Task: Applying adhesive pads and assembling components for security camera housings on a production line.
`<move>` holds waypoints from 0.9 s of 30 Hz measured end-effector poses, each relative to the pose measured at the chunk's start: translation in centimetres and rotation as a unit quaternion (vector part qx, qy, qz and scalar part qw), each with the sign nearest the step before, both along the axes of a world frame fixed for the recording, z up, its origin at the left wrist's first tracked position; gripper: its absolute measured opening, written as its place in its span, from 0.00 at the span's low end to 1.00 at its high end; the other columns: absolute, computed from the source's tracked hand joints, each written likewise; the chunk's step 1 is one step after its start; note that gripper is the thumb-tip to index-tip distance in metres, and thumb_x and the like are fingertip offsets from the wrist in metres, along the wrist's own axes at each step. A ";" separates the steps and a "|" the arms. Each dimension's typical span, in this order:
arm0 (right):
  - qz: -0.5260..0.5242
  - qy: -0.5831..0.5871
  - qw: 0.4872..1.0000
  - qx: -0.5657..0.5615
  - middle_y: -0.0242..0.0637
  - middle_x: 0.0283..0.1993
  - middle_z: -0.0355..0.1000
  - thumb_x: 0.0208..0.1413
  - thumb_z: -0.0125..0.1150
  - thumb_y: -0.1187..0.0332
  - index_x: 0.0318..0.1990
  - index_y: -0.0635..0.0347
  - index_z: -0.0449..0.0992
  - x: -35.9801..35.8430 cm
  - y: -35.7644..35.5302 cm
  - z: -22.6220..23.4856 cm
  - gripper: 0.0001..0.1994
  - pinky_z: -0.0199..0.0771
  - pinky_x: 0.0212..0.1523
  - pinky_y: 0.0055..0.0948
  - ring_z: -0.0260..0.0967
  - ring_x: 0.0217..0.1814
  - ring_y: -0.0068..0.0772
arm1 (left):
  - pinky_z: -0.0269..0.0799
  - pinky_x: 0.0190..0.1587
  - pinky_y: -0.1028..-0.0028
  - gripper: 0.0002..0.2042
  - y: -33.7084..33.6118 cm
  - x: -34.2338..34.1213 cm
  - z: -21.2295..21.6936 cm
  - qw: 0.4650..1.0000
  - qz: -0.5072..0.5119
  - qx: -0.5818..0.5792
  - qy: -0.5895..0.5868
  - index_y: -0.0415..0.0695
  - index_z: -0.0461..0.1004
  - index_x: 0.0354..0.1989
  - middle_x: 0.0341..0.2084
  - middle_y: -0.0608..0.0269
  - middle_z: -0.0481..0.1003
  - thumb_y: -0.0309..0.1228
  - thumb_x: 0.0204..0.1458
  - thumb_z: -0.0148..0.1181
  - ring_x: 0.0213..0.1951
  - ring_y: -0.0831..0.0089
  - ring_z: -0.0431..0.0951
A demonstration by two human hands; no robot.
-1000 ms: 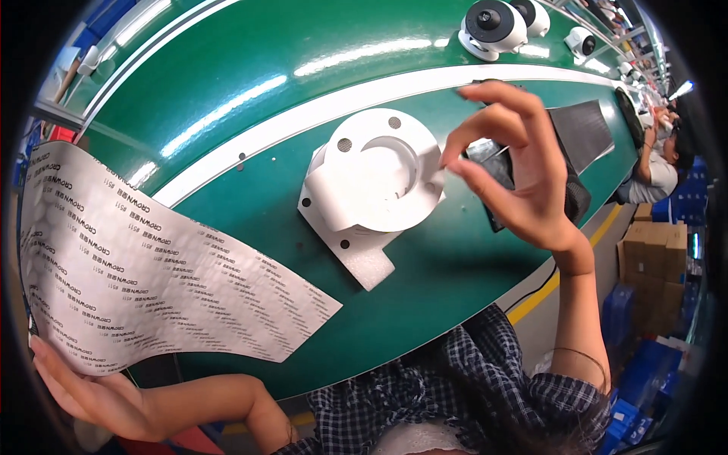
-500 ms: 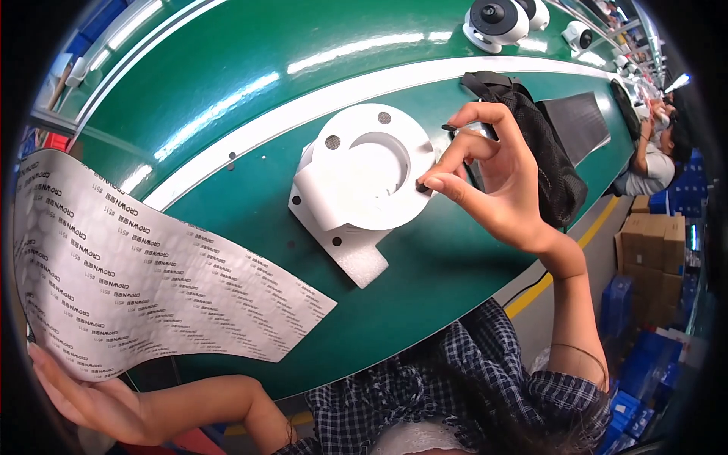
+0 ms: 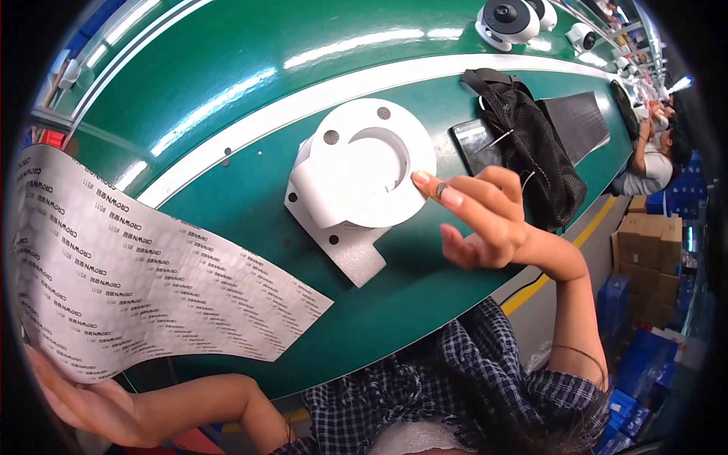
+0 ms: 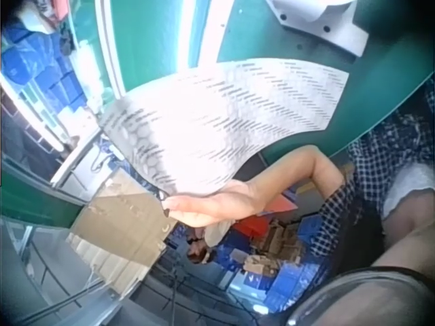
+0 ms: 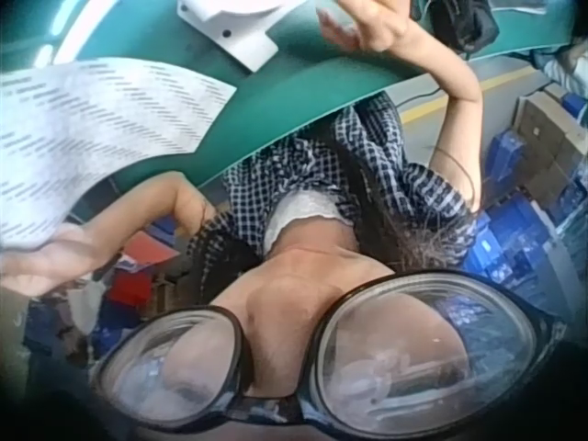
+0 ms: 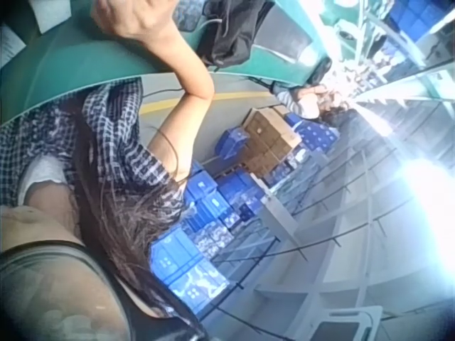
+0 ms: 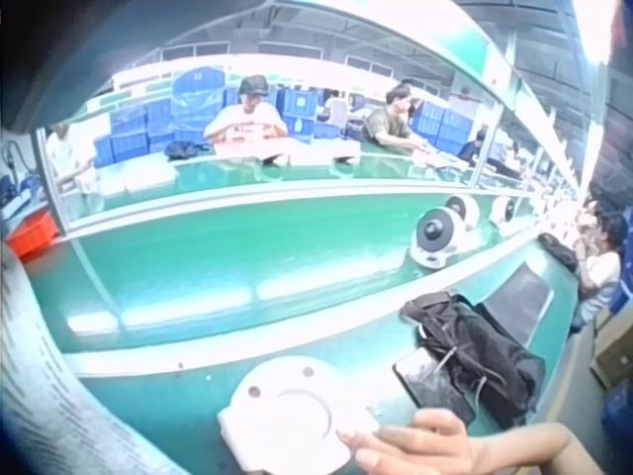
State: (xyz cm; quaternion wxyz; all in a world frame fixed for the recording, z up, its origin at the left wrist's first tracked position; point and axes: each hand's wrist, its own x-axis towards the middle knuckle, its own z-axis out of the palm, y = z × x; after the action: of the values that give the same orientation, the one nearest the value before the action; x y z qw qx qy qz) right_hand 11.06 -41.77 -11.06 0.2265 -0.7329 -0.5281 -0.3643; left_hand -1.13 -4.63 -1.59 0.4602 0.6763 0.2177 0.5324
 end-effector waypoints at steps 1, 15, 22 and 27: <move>0.000 0.001 1.000 -0.001 0.46 0.43 0.75 0.35 0.57 0.78 0.50 0.73 0.67 -0.2 0.1 0.1 0.27 0.63 0.35 0.26 0.69 0.30 0.32 | 0.63 0.56 0.69 0.19 0.0 0.1 0.0 1.000 0.000 -0.001 0.001 0.39 0.66 0.56 0.53 0.50 0.67 0.34 0.58 0.52 0.53 0.65 0.70; 0.038 0.099 0.992 -0.065 0.38 0.40 0.73 0.40 0.67 0.79 0.54 0.69 0.66 1.4 -0.5 1.5 0.29 0.69 0.38 0.33 0.70 0.34 0.33 | 0.62 0.56 0.70 0.18 0.3 -0.3 0.3 0.999 -0.001 0.030 -0.032 0.38 0.67 0.55 0.53 0.52 0.68 0.33 0.58 0.51 0.53 0.66 0.70; 0.079 0.056 0.994 -0.060 0.38 0.33 0.72 0.43 0.59 0.81 0.53 0.71 0.66 2.1 -0.5 0.7 0.24 0.69 0.33 0.31 0.68 0.30 0.32 | 0.63 0.56 0.70 0.18 0.2 -0.5 0.1 1.000 0.022 -0.011 -0.014 0.38 0.67 0.55 0.52 0.53 0.69 0.32 0.59 0.51 0.52 0.66 0.70; 0.088 0.085 0.987 -0.102 0.33 0.28 0.68 0.44 0.57 0.81 0.53 0.69 0.66 2.4 -0.5 1.7 0.24 0.66 0.32 0.27 0.63 0.25 0.31 | 0.66 0.54 0.70 0.16 6.1 -2.7 -1.2 0.996 -0.083 0.045 0.005 0.39 0.69 0.54 0.51 0.52 0.70 0.32 0.60 0.49 0.50 0.67 0.72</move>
State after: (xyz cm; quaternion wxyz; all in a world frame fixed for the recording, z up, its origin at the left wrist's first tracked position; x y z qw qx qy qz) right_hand 13.42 -42.30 -9.39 0.2258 -0.7314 -0.6034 -0.2236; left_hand -3.82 1.45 -2.75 0.4709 0.7145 0.1389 0.4983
